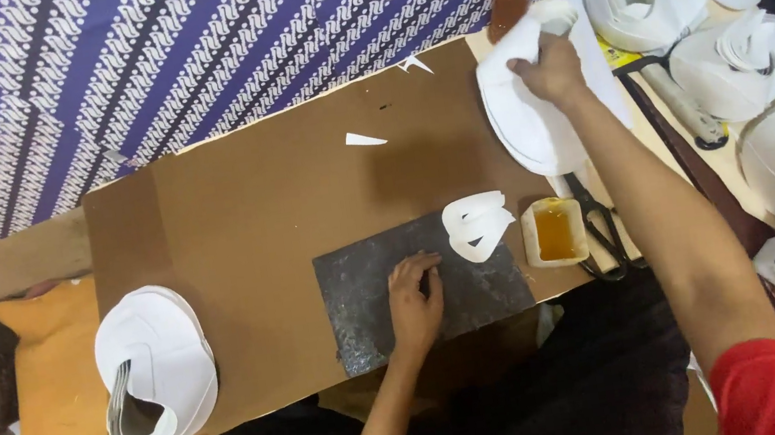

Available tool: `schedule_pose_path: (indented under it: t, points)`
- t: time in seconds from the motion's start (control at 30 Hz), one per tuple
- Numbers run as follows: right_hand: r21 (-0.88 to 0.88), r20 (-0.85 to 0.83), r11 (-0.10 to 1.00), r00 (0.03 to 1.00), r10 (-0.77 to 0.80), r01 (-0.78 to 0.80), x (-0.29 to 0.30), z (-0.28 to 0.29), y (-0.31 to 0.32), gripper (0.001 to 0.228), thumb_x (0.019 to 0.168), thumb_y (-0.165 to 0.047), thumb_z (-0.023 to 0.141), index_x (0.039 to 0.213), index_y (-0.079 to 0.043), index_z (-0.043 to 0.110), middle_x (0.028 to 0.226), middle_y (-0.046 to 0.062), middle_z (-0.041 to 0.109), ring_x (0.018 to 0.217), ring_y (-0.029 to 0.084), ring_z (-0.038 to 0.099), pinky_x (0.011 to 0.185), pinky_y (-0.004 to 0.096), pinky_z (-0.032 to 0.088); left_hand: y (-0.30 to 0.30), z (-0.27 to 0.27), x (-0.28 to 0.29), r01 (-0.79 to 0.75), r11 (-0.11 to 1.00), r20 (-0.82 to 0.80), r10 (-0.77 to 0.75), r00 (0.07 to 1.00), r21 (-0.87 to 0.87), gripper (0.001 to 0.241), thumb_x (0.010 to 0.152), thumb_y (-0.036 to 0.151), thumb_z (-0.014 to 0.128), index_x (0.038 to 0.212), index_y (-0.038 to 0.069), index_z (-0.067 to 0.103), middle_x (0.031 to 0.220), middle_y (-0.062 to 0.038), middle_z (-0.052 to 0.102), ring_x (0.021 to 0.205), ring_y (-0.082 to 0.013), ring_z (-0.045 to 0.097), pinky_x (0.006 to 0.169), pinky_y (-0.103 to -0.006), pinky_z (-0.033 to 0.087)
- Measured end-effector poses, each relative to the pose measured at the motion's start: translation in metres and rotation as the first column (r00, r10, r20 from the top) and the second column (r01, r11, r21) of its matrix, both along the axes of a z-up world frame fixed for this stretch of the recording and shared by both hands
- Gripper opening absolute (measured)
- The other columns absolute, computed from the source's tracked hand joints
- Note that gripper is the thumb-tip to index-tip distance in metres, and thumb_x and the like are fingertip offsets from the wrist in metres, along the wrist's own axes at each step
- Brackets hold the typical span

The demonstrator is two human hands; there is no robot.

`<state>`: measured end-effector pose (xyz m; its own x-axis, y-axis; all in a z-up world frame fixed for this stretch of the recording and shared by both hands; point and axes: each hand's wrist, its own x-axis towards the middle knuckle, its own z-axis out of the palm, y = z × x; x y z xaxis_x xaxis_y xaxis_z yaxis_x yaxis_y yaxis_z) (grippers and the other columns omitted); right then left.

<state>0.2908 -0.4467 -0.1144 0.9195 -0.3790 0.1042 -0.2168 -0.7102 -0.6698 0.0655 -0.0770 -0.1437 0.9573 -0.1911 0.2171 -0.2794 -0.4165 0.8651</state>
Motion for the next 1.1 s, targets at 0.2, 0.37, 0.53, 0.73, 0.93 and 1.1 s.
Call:
schedule_pose_path:
  t: [0.2, 0.37, 0.53, 0.73, 0.93, 1.1]
  points:
    - [-0.47, -0.202, 0.858, 0.971, 0.126, -0.209, -0.017, -0.017, 0.038, 0.048, 0.089, -0.027, 0.078, 0.127, 0.002, 0.069, 0.118, 0.023, 0.071, 0.116, 0.042, 0.057, 0.089, 0.056, 0.048, -0.001, -0.004, 0.001, 0.006, 0.999, -0.005, -0.006, 1.0, 0.04, 0.021, 0.095, 0.002, 0.061, 0.108, 0.013, 0.074, 0.107, -0.005, 0.074, 0.116, -0.0276, 0.065, 0.099, -0.042, 0.045]
    - [-0.444, -0.161, 0.881, 0.981, 0.103, -0.166, -0.029, 0.006, 0.06, 0.042, 0.095, -0.029, 0.076, 0.121, 0.004, 0.072, 0.112, 0.023, 0.068, 0.111, 0.04, 0.058, 0.087, 0.049, 0.049, 0.001, -0.006, -0.001, 0.004, 1.0, -0.005, -0.004, 1.0, -0.007, 0.022, 0.094, -0.001, 0.062, 0.107, 0.012, 0.075, 0.107, -0.006, 0.075, 0.116, -0.029, 0.065, 0.101, -0.0422, 0.045]
    - [-0.308, -0.058, 0.946, 0.994, 0.09, -0.104, -0.02, -0.001, 0.048, 0.039, 0.099, -0.031, 0.075, 0.114, 0.004, 0.072, 0.101, 0.023, 0.067, 0.104, 0.041, 0.062, 0.085, 0.049, 0.051, -0.001, -0.007, 0.005, -0.03, 0.999, -0.04, 0.03, 0.999, -0.015, 0.023, 0.096, 0.0, 0.06, 0.108, 0.013, 0.075, 0.108, -0.004, 0.075, 0.115, -0.0259, 0.066, 0.1, -0.0405, 0.045]
    - [-0.054, 0.168, 0.993, 0.979, 0.114, -0.107, -0.031, 0.062, 0.059, 0.035, 0.111, -0.017, 0.055, 0.134, -0.001, 0.035, 0.102, 0.025, 0.061, 0.089, 0.042, 0.062, 0.075, 0.054, 0.045, 0.01, -0.013, 0.026, -0.165, 0.899, -0.321, 0.029, 0.947, -0.405, 0.024, 0.101, 0.024, 0.057, 0.11, 0.011, 0.074, 0.116, -0.005, 0.077, 0.114, -0.0188, 0.07, 0.102, -0.0337, 0.053]
    - [-0.358, 0.311, 0.919, 0.906, 0.286, -0.167, -0.05, 0.121, 0.114, 0.042, 0.113, -0.022, 0.051, 0.143, -0.001, 0.032, 0.091, 0.024, 0.07, 0.075, 0.053, 0.065, 0.068, 0.059, 0.049, 0.005, 0.03, 0.05, -0.302, 0.775, -0.453, 0.023, 0.891, -0.555, 0.044, 0.087, 0.035, 0.075, 0.119, 0.007, 0.065, 0.128, -0.013, 0.072, 0.125, -0.0228, 0.066, 0.109, -0.0326, 0.049]
    - [-0.875, 0.284, 0.485, 0.799, 0.531, -0.011, -0.153, 0.186, 0.219, 0.031, 0.119, -0.031, 0.048, 0.131, -0.004, 0.057, 0.06, -0.005, 0.044, 0.044, 0.009, 0.047, 0.039, 0.025, 0.037, 0.011, 0.035, 0.064, -0.03, 0.509, -0.272, -0.409, 0.871, -0.86, 0.081, 0.088, 0.032, 0.078, 0.156, 0.015, 0.036, 0.156, -0.008, 0.049, 0.134, -0.0156, 0.052, 0.1, -0.0293, 0.047]
